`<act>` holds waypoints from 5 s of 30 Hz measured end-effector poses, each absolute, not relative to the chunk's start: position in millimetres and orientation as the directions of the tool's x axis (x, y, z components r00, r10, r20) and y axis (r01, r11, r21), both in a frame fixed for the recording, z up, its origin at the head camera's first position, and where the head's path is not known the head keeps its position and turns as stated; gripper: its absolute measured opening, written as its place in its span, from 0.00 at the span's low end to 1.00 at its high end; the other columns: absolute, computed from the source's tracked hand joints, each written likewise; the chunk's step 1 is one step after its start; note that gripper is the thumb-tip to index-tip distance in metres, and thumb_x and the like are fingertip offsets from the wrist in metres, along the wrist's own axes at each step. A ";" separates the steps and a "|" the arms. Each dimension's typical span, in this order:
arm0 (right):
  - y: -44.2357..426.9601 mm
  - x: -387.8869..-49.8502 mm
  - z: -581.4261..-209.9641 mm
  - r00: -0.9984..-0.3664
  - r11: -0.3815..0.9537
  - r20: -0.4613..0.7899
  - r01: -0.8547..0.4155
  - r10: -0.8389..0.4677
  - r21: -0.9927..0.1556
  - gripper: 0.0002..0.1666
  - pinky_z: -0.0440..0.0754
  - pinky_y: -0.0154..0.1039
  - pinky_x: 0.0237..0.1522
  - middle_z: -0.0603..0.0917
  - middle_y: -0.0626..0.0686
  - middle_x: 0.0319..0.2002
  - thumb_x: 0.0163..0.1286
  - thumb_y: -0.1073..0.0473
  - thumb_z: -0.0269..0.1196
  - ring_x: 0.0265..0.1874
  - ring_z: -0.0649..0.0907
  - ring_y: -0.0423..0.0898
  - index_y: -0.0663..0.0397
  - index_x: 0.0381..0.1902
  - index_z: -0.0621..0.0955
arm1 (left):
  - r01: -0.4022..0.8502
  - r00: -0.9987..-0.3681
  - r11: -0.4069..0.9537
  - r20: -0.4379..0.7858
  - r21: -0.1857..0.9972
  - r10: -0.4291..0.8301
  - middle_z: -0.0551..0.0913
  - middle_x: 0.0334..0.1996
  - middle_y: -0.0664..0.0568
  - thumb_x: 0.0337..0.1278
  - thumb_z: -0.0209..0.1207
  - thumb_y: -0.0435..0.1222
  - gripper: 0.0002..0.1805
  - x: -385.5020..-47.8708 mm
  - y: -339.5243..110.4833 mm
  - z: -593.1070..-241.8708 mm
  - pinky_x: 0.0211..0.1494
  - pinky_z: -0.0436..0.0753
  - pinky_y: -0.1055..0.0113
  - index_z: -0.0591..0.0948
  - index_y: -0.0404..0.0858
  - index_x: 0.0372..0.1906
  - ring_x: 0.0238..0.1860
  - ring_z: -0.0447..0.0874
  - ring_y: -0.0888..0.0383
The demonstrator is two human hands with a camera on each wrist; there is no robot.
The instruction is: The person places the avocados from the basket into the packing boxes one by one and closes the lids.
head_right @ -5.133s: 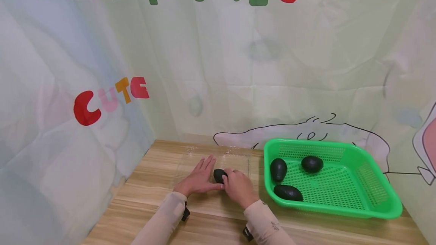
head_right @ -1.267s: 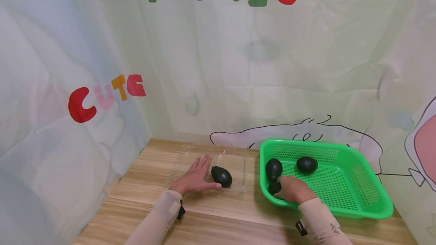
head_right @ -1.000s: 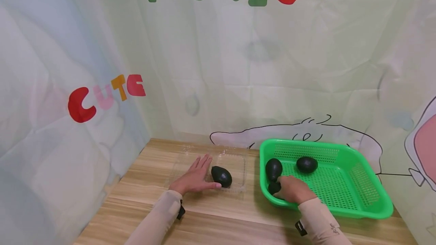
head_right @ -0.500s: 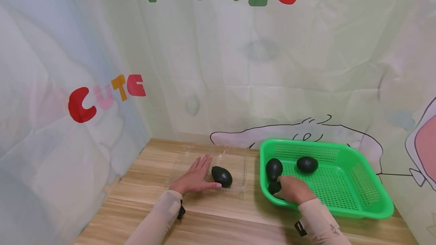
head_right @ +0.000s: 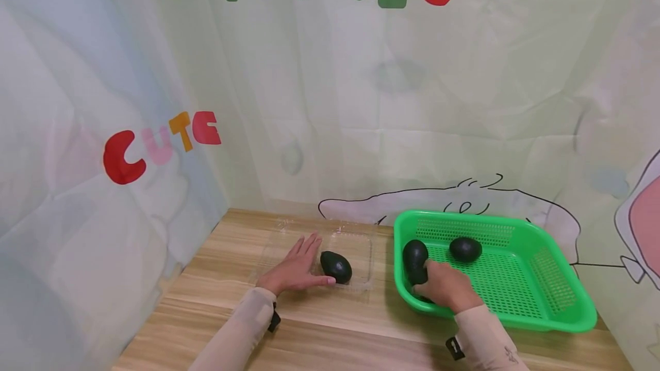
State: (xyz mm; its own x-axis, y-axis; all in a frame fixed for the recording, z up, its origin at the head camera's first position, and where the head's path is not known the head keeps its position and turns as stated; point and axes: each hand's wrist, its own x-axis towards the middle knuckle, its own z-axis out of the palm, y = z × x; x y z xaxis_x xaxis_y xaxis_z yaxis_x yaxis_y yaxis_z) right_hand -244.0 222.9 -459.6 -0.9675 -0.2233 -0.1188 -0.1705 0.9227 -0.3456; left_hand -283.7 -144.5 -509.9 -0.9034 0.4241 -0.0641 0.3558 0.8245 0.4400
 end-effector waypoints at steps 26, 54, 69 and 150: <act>190.9 -235.2 -439.2 -0.987 0.910 0.160 -0.096 -0.033 -0.403 0.37 0.83 0.59 0.37 0.83 0.66 0.51 0.67 0.42 0.62 0.45 0.84 0.60 0.64 0.63 0.75 | 0.340 -0.907 0.824 -0.075 0.452 0.415 0.41 0.83 0.45 0.50 0.57 0.75 0.66 -279.8 -145.8 -510.1 0.81 0.47 0.44 0.48 0.37 0.82 0.81 0.38 0.35; 126.2 -241.7 -444.1 -0.948 0.870 0.299 -0.234 -0.105 -0.434 0.35 0.82 0.52 0.32 0.81 0.62 0.48 0.62 0.45 0.68 0.37 0.81 0.54 0.59 0.62 0.77 | 0.346 -0.908 0.833 -0.070 0.431 0.413 0.42 0.83 0.44 0.50 0.57 0.75 0.66 -281.3 -144.3 -509.4 0.81 0.48 0.44 0.48 0.38 0.82 0.81 0.38 0.35; 100.4 -241.3 -466.6 -0.942 0.836 0.280 -0.300 -0.184 -0.459 0.36 0.84 0.53 0.38 0.82 0.61 0.55 0.61 0.47 0.71 0.41 0.85 0.54 0.56 0.63 0.76 | 0.352 -0.907 0.827 -0.060 0.438 0.418 0.43 0.83 0.42 0.51 0.58 0.74 0.66 -280.0 -144.5 -508.6 0.80 0.50 0.42 0.48 0.37 0.82 0.81 0.39 0.34; 137.4 -231.7 -460.5 -0.824 0.879 0.541 -0.376 -0.171 -0.295 0.15 0.77 0.42 0.16 0.89 0.59 0.44 0.65 0.55 0.70 0.31 0.87 0.55 0.56 0.46 0.88 | 0.383 -0.893 0.830 -0.068 0.406 0.446 0.41 0.83 0.40 0.52 0.57 0.74 0.66 -286.9 -144.3 -513.8 0.81 0.45 0.44 0.47 0.35 0.82 0.81 0.38 0.34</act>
State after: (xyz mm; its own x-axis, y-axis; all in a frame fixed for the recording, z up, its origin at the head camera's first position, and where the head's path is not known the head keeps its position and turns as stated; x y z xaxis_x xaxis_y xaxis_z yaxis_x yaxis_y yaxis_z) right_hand -231.7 137.4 -460.5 -0.8236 -0.1712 0.5407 -0.3760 0.8785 -0.2946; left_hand -286.9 -144.3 -513.8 -0.8926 0.4455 -0.0683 0.3832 0.8299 0.4056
